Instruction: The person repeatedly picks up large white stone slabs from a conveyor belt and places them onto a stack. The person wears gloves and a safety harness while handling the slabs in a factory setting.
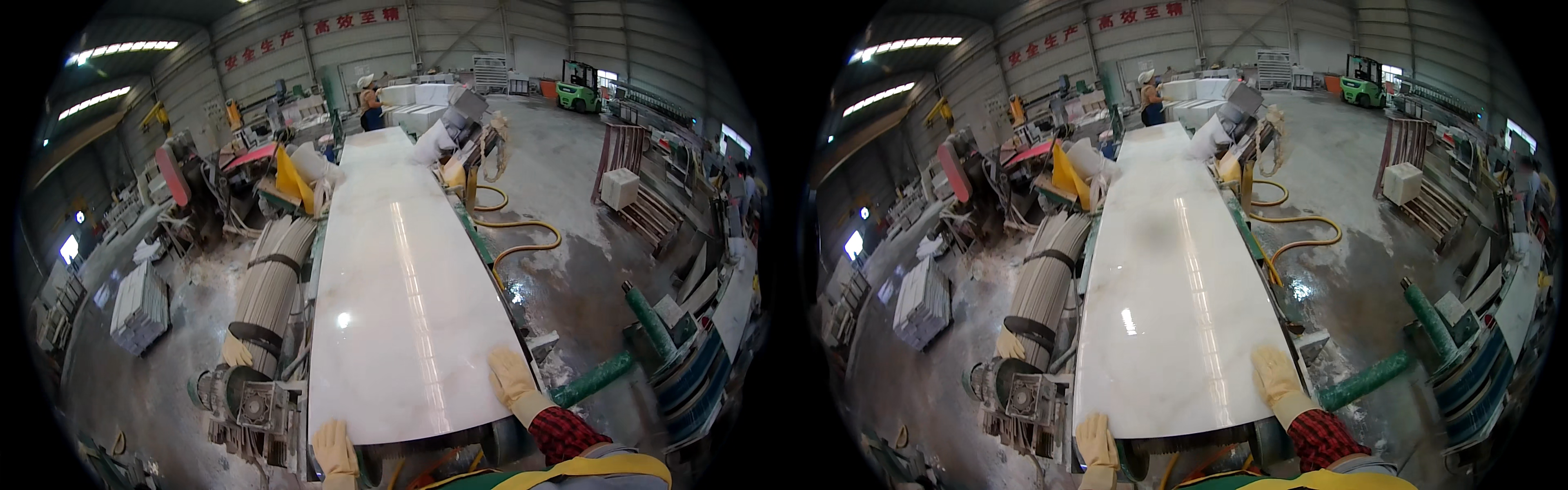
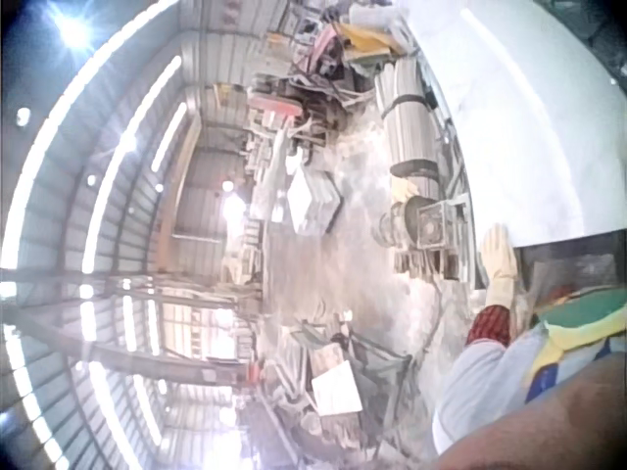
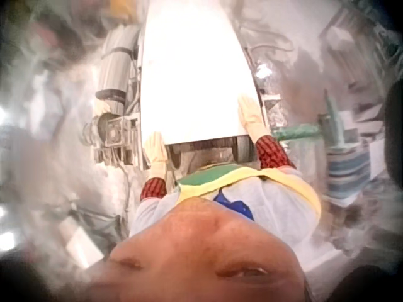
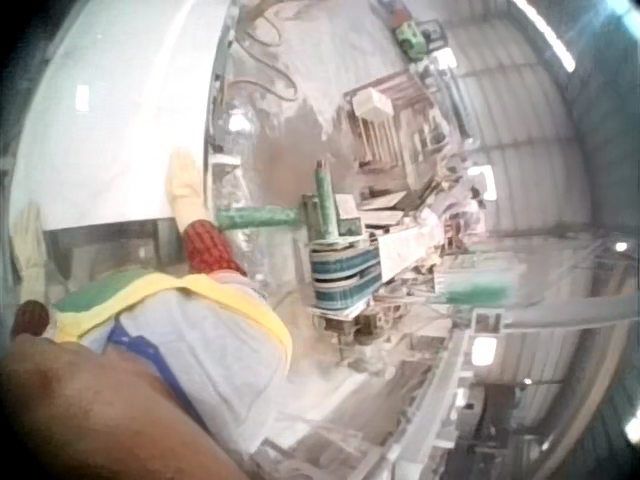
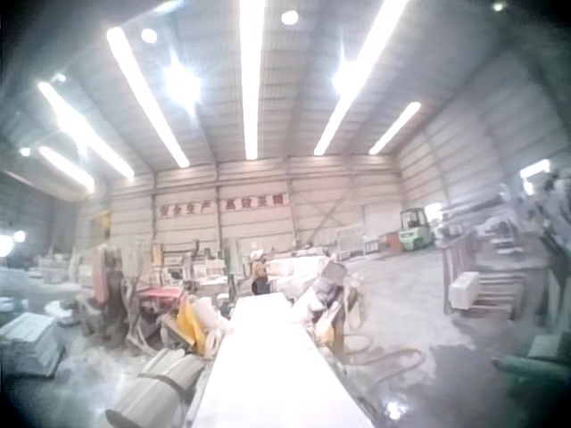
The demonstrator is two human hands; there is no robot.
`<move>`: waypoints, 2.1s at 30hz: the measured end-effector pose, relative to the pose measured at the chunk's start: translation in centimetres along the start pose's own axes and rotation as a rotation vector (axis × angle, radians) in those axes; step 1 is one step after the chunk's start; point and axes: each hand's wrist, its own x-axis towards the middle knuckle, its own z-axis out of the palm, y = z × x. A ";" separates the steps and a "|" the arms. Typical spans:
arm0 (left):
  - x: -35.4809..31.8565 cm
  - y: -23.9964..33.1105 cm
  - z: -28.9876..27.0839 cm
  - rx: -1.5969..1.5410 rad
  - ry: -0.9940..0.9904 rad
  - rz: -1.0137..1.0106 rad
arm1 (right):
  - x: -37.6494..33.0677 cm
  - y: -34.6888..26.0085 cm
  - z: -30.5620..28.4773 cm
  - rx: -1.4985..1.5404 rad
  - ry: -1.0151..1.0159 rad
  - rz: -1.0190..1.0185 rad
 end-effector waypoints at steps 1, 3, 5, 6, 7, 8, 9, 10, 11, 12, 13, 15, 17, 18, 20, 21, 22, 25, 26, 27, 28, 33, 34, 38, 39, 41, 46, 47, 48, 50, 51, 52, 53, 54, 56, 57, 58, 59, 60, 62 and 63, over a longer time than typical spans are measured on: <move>0.4 -0.1 -0.2 0.003 -0.022 0.011 | -0.2 0.1 0.4 0.006 0.010 0.005; 2.5 0.1 -0.5 -0.043 -0.149 0.015 | -0.4 0.8 0.8 -0.033 0.034 -0.009; 4.0 -0.1 -0.7 -0.036 -0.243 0.021 | -1.1 0.7 1.1 -0.038 0.041 0.006; 4.7 -0.7 -0.3 0.002 -0.256 0.014 | -0.7 0.3 1.0 -0.015 0.047 0.009; 5.5 -1.1 0.6 0.028 -0.265 0.011 | -0.4 0.1 0.6 -0.007 0.052 0.012; 6.1 -1.6 1.3 0.046 -0.267 0.001 | -0.1 -0.3 0.3 0.014 0.039 0.018; 7.0 -1.8 2.3 0.055 -0.268 -0.002 | 0.0 -0.3 0.0 0.025 0.027 0.029; 7.6 -2.0 3.0 0.067 -0.268 -0.006 | 0.1 -0.3 -0.3 0.038 0.016 0.039; 7.6 -2.0 3.5 0.092 -0.250 -0.027 | 0.0 -0.5 -0.4 0.037 0.042 0.016; 8.0 -1.1 4.2 0.106 -0.229 -0.044 | -0.1 -0.6 -0.8 0.025 0.069 -0.005; 8.7 -0.7 4.6 0.123 -0.208 -0.063 | 0.0 -0.5 -1.2 0.014 0.095 -0.028; 9.7 0.1 4.1 0.116 -0.251 -0.118 | 0.5 -1.0 -2.5 0.048 0.069 -0.027; 9.7 1.1 3.8 0.098 -0.276 -0.158 | 0.1 -0.7 -2.7 0.048 0.036 -0.017; 10.2 1.3 3.5 0.093 -0.269 -0.153 | 0.0 -0.6 -1.9 0.031 0.035 0.003; 9.7 1.3 3.7 0.076 -0.259 -0.153 | -1.2 -0.3 -1.2 0.011 0.038 0.023; 9.5 1.1 3.8 0.075 -0.246 -0.160 | -0.8 -0.6 -1.5 0.016 0.054 0.017; 9.3 0.8 3.9 0.074 -0.234 -0.165 | -0.6 -0.9 -1.7 0.019 0.069 0.013; 8.8 0.1 4.3 0.079 -0.184 -0.143 | -0.6 -1.2 -1.5 0.000 0.067 0.022; 8.6 0.0 4.4 0.070 -0.176 -0.140 | -0.7 -1.2 -1.5 0.009 0.064 0.023; 8.7 -0.1 4.5 0.061 -0.165 -0.138 | -0.6 -1.2 -1.7 0.018 0.063 0.023; 8.7 -0.1 4.6 0.052 -0.154 -0.136 | -0.5 -1.2 -1.8 0.026 0.061 0.022; 8.7 -0.3 4.6 0.017 -0.138 -0.115 | -0.6 -1.4 -2.1 0.043 0.048 0.047; 8.5 -0.4 4.7 0.015 -0.135 -0.113 | -0.6 -1.5 -2.2 0.040 0.054 0.044; 8.1 -0.7 5.2 0.072 -0.060 -0.052 | -0.5 -1.8 -2.8 0.062 0.042 0.039; 8.1 -0.7 5.3 0.077 -0.059 -0.050 | -0.5 -1.9 -3.0 0.060 0.038 0.043; 7.9 -0.7 5.3 0.081 -0.059 -0.048 | -0.6 -1.9 -3.1 0.060 0.026 0.045; 8.7 0.4 3.7 0.037 -0.100 -0.056 | -0.7 -1.8 -3.1 0.059 0.053 0.021; 8.7 0.4 3.8 0.034 -0.099 -0.051 | -0.7 -1.8 -3.1 0.060 0.050 0.022; 8.6 0.3 3.8 0.032 -0.098 -0.049 | -0.7 -1.8 -3.1 0.063 0.046 0.021; 8.5 0.2 3.7 0.025 -0.094 -0.045 | -0.7 -1.9 -3.0 0.066 0.055 0.017; 8.5 0.2 3.7 0.019 -0.090 -0.043 | -0.8 -1.9 -2.9 0.065 0.068 0.014; 8.4 0.2 3.7 0.012 -0.087 -0.041 | -0.9 -1.9 -2.9 0.065 0.081 0.011; 8.4 0.2 3.6 0.015 -0.087 -0.043 | -0.9 -1.9 -2.9 0.070 0.078 0.012; 8.4 0.2 3.6 0.018 -0.087 -0.044 | -0.9 -1.9 -3.1 0.075 0.074 0.013; 8.3 0.3 3.5 0.027 -0.093 -0.054 | -0.9 -2.0 -3.2 0.077 0.066 0.017; 8.3 0.3 3.5 0.033 -0.099 -0.062 | -0.9 -2.1 -3.2 0.073 0.060 0.021; 8.3 0.4 3.5 0.039 -0.104 -0.069 | -1.0 -2.1 -3.3 0.070 0.055 0.024; 8.3 0.4 3.4 0.037 -0.108 -0.072 | -1.1 -2.1 -3.3 0.067 0.053 0.026; 8.3 0.5 3.3 0.035 -0.112 -0.074 | -1.1 -2.1 -3.3 0.064 0.051 0.027; 8.3 0.6 3.3 0.037 -0.111 -0.073 | -1.2 -2.2 -3.5 0.053 0.045 0.029; 8.2 0.5 3.3 0.043 -0.104 -0.072 | -1.2 -2.3 -3.6 0.045 0.042 0.027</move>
